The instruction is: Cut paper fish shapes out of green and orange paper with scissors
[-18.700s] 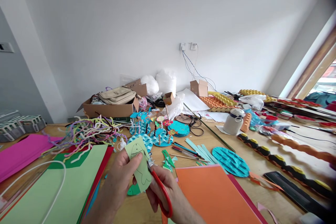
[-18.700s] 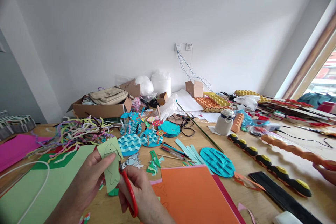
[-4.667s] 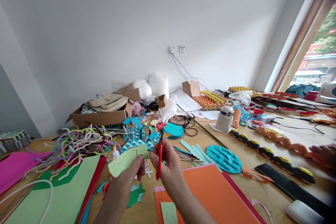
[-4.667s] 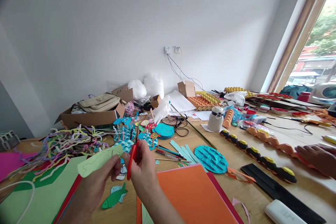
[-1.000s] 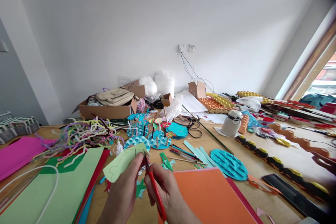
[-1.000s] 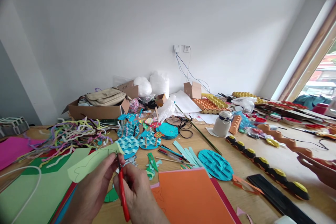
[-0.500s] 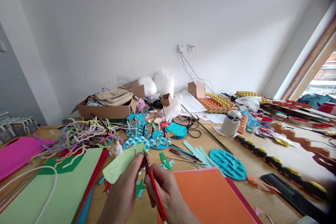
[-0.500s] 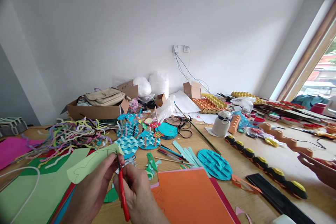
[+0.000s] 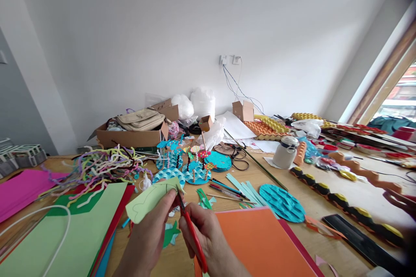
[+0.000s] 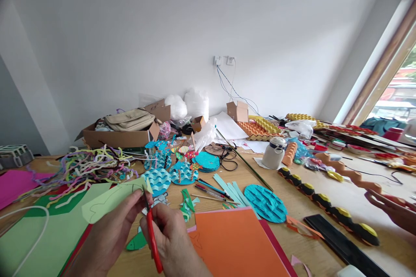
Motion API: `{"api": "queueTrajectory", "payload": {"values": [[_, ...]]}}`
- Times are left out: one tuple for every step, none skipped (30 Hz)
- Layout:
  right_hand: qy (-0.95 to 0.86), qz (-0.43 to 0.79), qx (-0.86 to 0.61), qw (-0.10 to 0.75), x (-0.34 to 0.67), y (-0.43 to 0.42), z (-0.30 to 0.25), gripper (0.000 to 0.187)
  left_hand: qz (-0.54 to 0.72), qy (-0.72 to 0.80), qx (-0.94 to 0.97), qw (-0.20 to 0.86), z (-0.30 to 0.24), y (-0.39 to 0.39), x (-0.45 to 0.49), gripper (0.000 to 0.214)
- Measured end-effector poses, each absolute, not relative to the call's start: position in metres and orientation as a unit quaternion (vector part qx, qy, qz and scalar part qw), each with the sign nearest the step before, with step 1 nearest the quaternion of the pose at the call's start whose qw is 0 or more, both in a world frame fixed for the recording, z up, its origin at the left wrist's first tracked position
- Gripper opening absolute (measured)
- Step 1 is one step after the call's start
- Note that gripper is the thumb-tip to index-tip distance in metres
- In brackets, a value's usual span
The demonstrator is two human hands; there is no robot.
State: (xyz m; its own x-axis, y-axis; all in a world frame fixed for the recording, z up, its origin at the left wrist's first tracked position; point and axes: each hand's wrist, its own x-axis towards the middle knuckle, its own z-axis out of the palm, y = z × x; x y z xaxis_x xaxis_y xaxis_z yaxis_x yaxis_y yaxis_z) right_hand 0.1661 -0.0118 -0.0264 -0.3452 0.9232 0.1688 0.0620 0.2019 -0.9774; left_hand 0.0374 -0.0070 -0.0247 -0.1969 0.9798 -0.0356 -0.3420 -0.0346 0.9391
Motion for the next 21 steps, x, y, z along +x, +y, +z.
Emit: {"api": "queueTrajectory", "payload": {"values": [[-0.646, 0.505, -0.380, 0.427, 0.166, -0.012, -0.026, 0.023, 0.622, 0.458, 0.359, 0.524, -0.026, -0.007, 0.036, 0.027], [-0.646, 0.505, -0.380, 0.427, 0.167, -0.012, -0.025, 0.023, 0.617, 0.462, 0.368, 0.520, -0.026, -0.006, 0.035, 0.027], [-0.646, 0.505, -0.382, 0.427, 0.167, -0.012, -0.025, 0.023, 0.612, 0.466, 0.378, 0.516, -0.027, -0.006, 0.034, 0.026], [-0.645, 0.507, -0.383, 0.424, 0.167, -0.012, -0.024, 0.023, 0.608, 0.469, 0.387, 0.511, -0.028, -0.006, 0.032, 0.026], [-0.644, 0.511, -0.385, 0.420, 0.167, -0.012, -0.023, 0.023, 0.605, 0.471, 0.394, 0.507, -0.028, -0.005, 0.031, 0.025], [-0.642, 0.515, -0.386, 0.416, 0.167, -0.012, -0.023, 0.023, 0.603, 0.473, 0.400, 0.503, -0.028, -0.005, 0.030, 0.025], [-0.641, 0.520, -0.386, 0.412, 0.167, -0.012, -0.023, 0.023, 0.603, 0.474, 0.403, 0.499, -0.028, -0.004, 0.029, 0.025], [-0.639, 0.524, -0.386, 0.409, 0.167, -0.013, -0.023, 0.023, 0.605, 0.474, 0.404, 0.496, -0.027, -0.004, 0.029, 0.025], [-0.638, 0.529, -0.384, 0.407, 0.167, -0.013, -0.023, 0.023, 0.608, 0.475, 0.404, 0.492, -0.027, -0.004, 0.028, 0.025], [-0.638, 0.533, -0.381, 0.405, 0.168, -0.013, -0.023, 0.023, 0.610, 0.475, 0.403, 0.490, -0.026, -0.004, 0.027, 0.026], [-0.638, 0.538, -0.377, 0.402, 0.169, -0.013, -0.024, 0.024, 0.610, 0.476, 0.404, 0.488, -0.026, -0.004, 0.026, 0.026], [-0.639, 0.542, -0.373, 0.399, 0.170, -0.013, -0.025, 0.024, 0.608, 0.477, 0.407, 0.487, -0.026, -0.004, 0.025, 0.026], [-0.640, 0.545, -0.369, 0.396, 0.171, -0.013, -0.026, 0.025, 0.604, 0.478, 0.412, 0.487, -0.027, -0.003, 0.023, 0.026], [-0.642, 0.547, -0.366, 0.393, 0.172, -0.013, -0.027, 0.026, 0.598, 0.480, 0.417, 0.488, -0.028, -0.003, 0.021, 0.025], [-0.644, 0.549, -0.363, 0.391, 0.173, -0.013, -0.028, 0.027, 0.591, 0.482, 0.424, 0.488, -0.030, -0.003, 0.019, 0.025], [-0.646, 0.548, -0.362, 0.389, 0.174, -0.012, -0.029, 0.028, 0.584, 0.485, 0.431, 0.488, -0.031, -0.003, 0.017, 0.025], [-0.647, 0.548, -0.362, 0.387, 0.175, -0.012, -0.030, 0.029, 0.577, 0.489, 0.436, 0.488, -0.033, -0.002, 0.015, 0.025], [-0.649, 0.548, -0.361, 0.385, 0.175, -0.012, -0.030, 0.030, 0.572, 0.493, 0.438, 0.487, -0.033, -0.002, 0.013, 0.025], [-0.651, 0.548, -0.360, 0.383, 0.175, -0.012, -0.031, 0.030, 0.567, 0.498, 0.440, 0.487, -0.033, -0.002, 0.012, 0.025], [-0.651, 0.548, -0.360, 0.382, 0.175, -0.012, -0.031, 0.030, 0.563, 0.501, 0.441, 0.487, -0.031, -0.002, 0.011, 0.025], [-0.651, 0.549, -0.360, 0.381, 0.175, -0.013, -0.032, 0.031, 0.561, 0.504, 0.441, 0.486, -0.029, -0.003, 0.011, 0.024]]}}
